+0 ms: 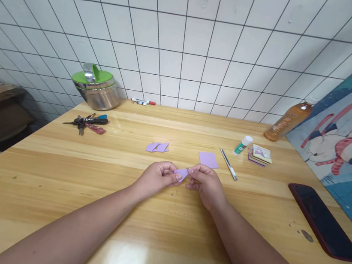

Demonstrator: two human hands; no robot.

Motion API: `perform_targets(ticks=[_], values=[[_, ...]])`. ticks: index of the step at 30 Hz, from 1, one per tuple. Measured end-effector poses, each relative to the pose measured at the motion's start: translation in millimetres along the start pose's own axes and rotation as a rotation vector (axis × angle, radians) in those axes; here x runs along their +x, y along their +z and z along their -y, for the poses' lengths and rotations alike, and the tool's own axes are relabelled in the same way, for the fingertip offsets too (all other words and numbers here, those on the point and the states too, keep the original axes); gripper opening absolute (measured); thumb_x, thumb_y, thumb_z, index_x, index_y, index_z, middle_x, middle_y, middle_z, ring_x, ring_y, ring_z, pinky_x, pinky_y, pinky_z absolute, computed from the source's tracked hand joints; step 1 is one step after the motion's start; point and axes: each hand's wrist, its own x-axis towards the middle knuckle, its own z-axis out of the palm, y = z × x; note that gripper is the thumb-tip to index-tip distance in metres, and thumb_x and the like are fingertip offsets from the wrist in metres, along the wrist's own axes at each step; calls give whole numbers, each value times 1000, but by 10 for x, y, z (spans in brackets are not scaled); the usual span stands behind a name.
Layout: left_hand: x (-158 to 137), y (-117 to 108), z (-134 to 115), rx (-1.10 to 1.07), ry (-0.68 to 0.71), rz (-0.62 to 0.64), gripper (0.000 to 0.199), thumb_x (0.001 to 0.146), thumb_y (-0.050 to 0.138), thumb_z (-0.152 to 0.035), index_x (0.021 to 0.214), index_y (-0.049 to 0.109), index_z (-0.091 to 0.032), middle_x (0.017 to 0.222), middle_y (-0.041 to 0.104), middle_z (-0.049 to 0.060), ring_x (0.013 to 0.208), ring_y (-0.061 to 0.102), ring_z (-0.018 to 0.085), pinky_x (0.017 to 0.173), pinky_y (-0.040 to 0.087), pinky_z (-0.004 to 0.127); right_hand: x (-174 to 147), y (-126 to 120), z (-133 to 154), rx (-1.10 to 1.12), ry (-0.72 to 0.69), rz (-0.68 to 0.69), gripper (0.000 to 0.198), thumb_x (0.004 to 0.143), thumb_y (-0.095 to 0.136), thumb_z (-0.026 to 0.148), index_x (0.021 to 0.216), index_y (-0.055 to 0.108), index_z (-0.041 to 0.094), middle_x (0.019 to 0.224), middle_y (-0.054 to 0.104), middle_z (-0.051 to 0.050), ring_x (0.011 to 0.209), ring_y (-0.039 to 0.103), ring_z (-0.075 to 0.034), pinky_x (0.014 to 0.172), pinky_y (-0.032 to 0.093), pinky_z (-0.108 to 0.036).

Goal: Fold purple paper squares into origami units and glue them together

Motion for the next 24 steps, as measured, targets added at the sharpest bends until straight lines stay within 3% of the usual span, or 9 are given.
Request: perform_targets(ticks=[4,8,11,14,16,19,24], values=[[-8,13,5,-129,-71,54,34,72,68,-37,93,63,-12,89,70,11,78,65,16,75,49,28,5,32,-50,117,-64,-33,25,62,74,36,66,59,16,60,51,4,54,46,-7,53,49,-21],[9,-4,14,-86,-75,-38,32,72,67,-40,86,65,-11,82,71,10,75,65,16,73,50,28,20,29,-78,75,-60,-30,25,66,71,37,66,57,17,63,51,3,56,46,-8,54,48,-22],[27,-26,33,30,-44,-32,30,71,67,-40,80,67,-11,76,71,9,72,65,17,69,49,28,28,11,-63,-100,-121,-62,21,67,69,35,77,59,19,73,56,1,66,53,-12,57,49,-25],[22,-30,64,167,-4,31,29,73,64,-40,79,68,-12,76,71,8,70,64,17,69,48,28,13,16,-37,-395,-326,-29,28,71,63,28,98,61,22,92,63,-4,84,57,-16,72,49,-30],[8,-21,77,255,26,81,28,75,61,-40,77,68,-12,77,71,8,72,64,17,69,48,28,-2,32,-30,-591,-431,9,22,73,60,26,94,65,22,91,65,-4,83,58,-17,77,47,-31],[-7,-5,73,345,80,92,27,78,57,-38,74,67,-14,76,70,6,72,63,16,68,46,26,-9,57,-43,-679,-409,1,10,73,59,26,76,66,19,75,66,-3,69,58,-15,68,47,-28],[0,9,65,319,167,-15,24,78,58,-38,81,64,-15,78,67,4,72,61,14,66,45,23,-7,83,-71,-502,-330,-26,15,74,61,31,75,64,17,69,65,-2,62,57,-13,59,46,-25]])
